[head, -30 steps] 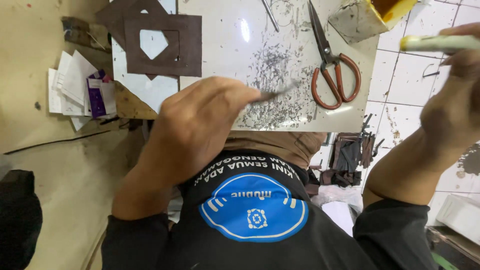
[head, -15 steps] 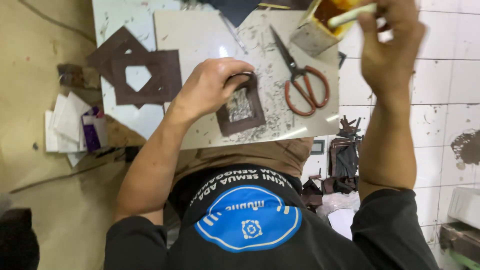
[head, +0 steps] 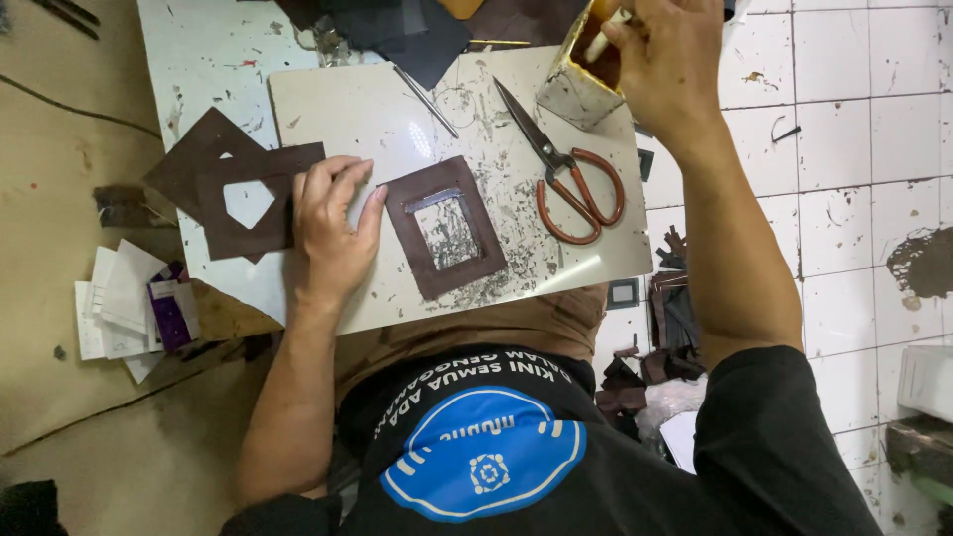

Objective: The person assembles small square leather frames by applying glue to the edges of a brown leather piece with a rectangular cutout, then attaching a black mesh insert. They trim excess material with scissors and press the edges to secure the bond. The process is repeated for multiple frames.

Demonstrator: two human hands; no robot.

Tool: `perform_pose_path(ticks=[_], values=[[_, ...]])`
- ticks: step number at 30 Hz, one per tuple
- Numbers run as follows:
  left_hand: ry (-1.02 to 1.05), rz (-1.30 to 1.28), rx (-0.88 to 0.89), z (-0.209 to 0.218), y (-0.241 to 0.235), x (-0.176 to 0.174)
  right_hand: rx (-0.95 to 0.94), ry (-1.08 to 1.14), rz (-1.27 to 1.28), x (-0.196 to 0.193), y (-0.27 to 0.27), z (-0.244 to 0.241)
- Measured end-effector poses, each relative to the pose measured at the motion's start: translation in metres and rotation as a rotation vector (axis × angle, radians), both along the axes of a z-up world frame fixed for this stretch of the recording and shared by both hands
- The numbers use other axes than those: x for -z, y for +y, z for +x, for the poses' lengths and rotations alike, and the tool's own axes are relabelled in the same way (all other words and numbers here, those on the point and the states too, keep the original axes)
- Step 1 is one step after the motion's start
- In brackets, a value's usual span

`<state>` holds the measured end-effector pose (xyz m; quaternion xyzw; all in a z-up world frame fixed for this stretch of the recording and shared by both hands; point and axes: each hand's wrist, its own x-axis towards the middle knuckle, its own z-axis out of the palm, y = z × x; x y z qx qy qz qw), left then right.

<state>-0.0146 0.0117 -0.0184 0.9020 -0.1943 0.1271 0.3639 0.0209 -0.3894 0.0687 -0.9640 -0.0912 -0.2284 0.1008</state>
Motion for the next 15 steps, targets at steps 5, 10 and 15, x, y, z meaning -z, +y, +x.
perform_pose_path(ticks=[5, 10, 15], values=[[-0.041, -0.005, 0.033, 0.000, 0.000, -0.003, -0.177, 0.172, 0.550, -0.044, 0.008, -0.022], [-0.080, -0.007, 0.031, -0.001, -0.001, -0.011, -0.312, 0.178, 0.788, -0.049, 0.006, -0.033], [-0.060, -0.032, 0.047, -0.002, 0.003, -0.001, -0.177, 0.402, 0.361, -0.068, 0.032, -0.058]])
